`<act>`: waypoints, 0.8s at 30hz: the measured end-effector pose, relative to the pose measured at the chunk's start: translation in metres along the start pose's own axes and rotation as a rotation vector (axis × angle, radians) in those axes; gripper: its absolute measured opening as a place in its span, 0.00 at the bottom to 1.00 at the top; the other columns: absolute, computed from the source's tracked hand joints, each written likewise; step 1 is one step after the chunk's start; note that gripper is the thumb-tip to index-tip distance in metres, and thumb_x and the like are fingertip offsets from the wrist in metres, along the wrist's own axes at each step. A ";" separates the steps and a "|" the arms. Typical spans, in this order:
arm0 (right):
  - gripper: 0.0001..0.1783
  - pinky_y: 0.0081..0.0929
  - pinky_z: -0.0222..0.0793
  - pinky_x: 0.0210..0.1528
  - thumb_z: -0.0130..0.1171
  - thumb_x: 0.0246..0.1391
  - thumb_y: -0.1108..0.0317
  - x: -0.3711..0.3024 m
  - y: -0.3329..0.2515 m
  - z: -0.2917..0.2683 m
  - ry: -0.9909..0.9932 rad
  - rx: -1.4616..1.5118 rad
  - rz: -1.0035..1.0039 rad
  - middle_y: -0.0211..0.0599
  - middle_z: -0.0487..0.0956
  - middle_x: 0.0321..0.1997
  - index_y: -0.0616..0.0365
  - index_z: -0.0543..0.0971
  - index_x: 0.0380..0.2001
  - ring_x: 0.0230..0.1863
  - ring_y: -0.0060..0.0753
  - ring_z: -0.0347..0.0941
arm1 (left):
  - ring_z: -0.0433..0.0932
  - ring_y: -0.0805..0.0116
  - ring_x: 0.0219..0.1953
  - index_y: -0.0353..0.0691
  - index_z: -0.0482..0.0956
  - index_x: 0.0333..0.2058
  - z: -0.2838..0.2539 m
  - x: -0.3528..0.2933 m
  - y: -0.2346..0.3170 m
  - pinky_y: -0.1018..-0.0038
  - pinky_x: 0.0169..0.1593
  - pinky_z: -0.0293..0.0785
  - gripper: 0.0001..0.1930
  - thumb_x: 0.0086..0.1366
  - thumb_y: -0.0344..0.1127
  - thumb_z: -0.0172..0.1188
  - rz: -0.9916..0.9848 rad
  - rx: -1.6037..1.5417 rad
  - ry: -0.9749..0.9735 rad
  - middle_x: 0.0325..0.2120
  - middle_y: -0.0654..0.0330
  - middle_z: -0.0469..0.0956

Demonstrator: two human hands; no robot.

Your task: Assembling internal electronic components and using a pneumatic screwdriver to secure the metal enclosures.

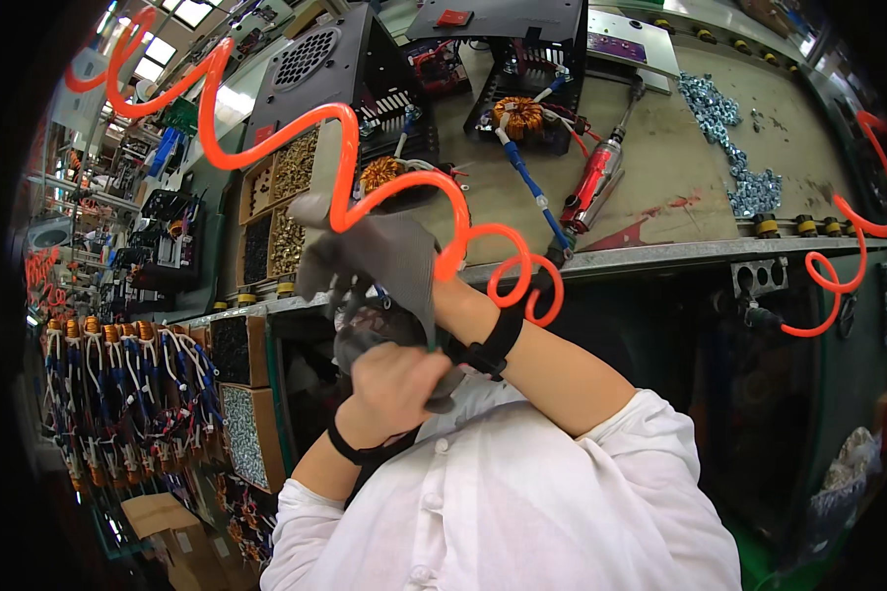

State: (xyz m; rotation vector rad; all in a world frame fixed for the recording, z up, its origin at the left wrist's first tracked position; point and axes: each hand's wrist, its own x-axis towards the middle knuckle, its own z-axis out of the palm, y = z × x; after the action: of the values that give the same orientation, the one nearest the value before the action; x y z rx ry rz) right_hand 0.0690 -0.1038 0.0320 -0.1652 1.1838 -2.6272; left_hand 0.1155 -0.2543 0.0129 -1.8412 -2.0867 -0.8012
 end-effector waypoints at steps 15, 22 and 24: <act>0.14 0.37 0.65 0.44 0.58 0.48 0.56 0.036 0.028 0.033 0.127 -1.925 -0.598 0.37 0.77 0.28 0.53 0.78 0.34 0.40 0.40 0.70 | 0.75 0.61 0.17 0.35 0.77 0.35 -0.053 0.008 0.006 0.72 0.20 0.69 0.10 0.53 0.27 0.66 -0.501 0.328 0.047 0.22 0.55 0.76; 0.36 0.40 0.63 0.52 0.63 0.46 0.49 0.035 0.047 0.029 -0.002 -1.622 -0.751 0.48 0.75 0.46 0.55 0.69 0.57 0.50 0.47 0.68 | 0.72 0.84 0.22 0.32 0.79 0.34 -0.051 0.018 0.017 0.81 0.24 0.68 0.07 0.55 0.25 0.65 -0.955 -0.862 0.003 0.22 0.68 0.77; 0.36 0.40 0.63 0.53 0.63 0.46 0.50 0.030 0.039 0.040 -0.008 -1.424 -0.689 0.49 0.74 0.48 0.56 0.69 0.57 0.51 0.48 0.68 | 0.71 0.84 0.21 0.33 0.79 0.34 -0.051 0.011 0.014 0.82 0.24 0.67 0.08 0.55 0.24 0.65 -0.807 -0.830 0.019 0.21 0.68 0.77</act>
State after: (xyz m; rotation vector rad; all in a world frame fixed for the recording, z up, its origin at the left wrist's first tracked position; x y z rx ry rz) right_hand 0.0560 -0.1655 0.0296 -0.9247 3.1213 -1.5266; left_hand 0.1182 -0.2723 0.0643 -1.1280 -2.7357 -2.1076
